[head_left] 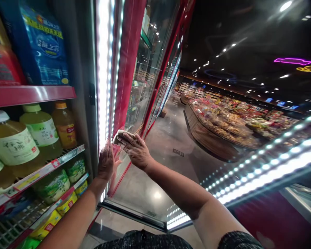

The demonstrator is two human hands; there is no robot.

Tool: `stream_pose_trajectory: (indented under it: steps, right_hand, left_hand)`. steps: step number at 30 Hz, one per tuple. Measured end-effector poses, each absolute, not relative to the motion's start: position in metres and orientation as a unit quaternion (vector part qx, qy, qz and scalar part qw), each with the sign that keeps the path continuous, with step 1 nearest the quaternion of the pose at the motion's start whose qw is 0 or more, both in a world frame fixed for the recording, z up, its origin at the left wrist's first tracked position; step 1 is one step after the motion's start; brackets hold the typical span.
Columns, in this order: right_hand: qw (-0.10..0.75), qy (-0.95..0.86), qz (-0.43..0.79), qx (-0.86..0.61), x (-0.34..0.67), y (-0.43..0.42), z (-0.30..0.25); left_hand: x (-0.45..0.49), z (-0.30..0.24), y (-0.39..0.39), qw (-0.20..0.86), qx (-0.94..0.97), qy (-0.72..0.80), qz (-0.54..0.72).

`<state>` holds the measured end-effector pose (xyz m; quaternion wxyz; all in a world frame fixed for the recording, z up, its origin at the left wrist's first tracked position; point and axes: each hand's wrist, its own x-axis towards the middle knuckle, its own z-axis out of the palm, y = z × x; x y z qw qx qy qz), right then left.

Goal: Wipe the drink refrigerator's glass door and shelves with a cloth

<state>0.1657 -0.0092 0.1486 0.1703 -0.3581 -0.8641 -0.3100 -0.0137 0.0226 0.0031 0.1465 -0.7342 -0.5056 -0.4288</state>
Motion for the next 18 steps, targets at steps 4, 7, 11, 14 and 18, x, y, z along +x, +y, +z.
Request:
stream_pose_trajectory:
  steps: [4, 7, 11, 14, 18]
  right_hand:
    - [0.207, -0.831, -0.316, -0.409, 0.181, -0.02, 0.154]
    - [0.197, -0.836, -0.325, -0.397, 0.186, -0.024, 0.152]
    - [0.198, -0.842, -0.347, -0.363, 0.195, -0.028, 0.152]
    - [0.234, -0.809, -0.363, -0.398, 0.206, -0.037, 0.15]
    - [0.211, -0.83, -0.354, -0.376, 0.229, -0.054, 0.137]
  left_hand:
    - [-0.014, 0.004, 0.023, 0.162, -0.733, -0.504, -0.427]
    - [-0.012, 0.007, 0.02, 0.153, -0.731, -0.509, -0.427]
    - [-0.006, 0.012, 0.015, 0.109, -0.724, -0.527, -0.432]
    - [-0.001, 0.017, 0.014, 0.098, -0.708, -0.54, -0.444]
    - [0.003, 0.029, 0.013, 0.097, -0.695, -0.539, -0.466]
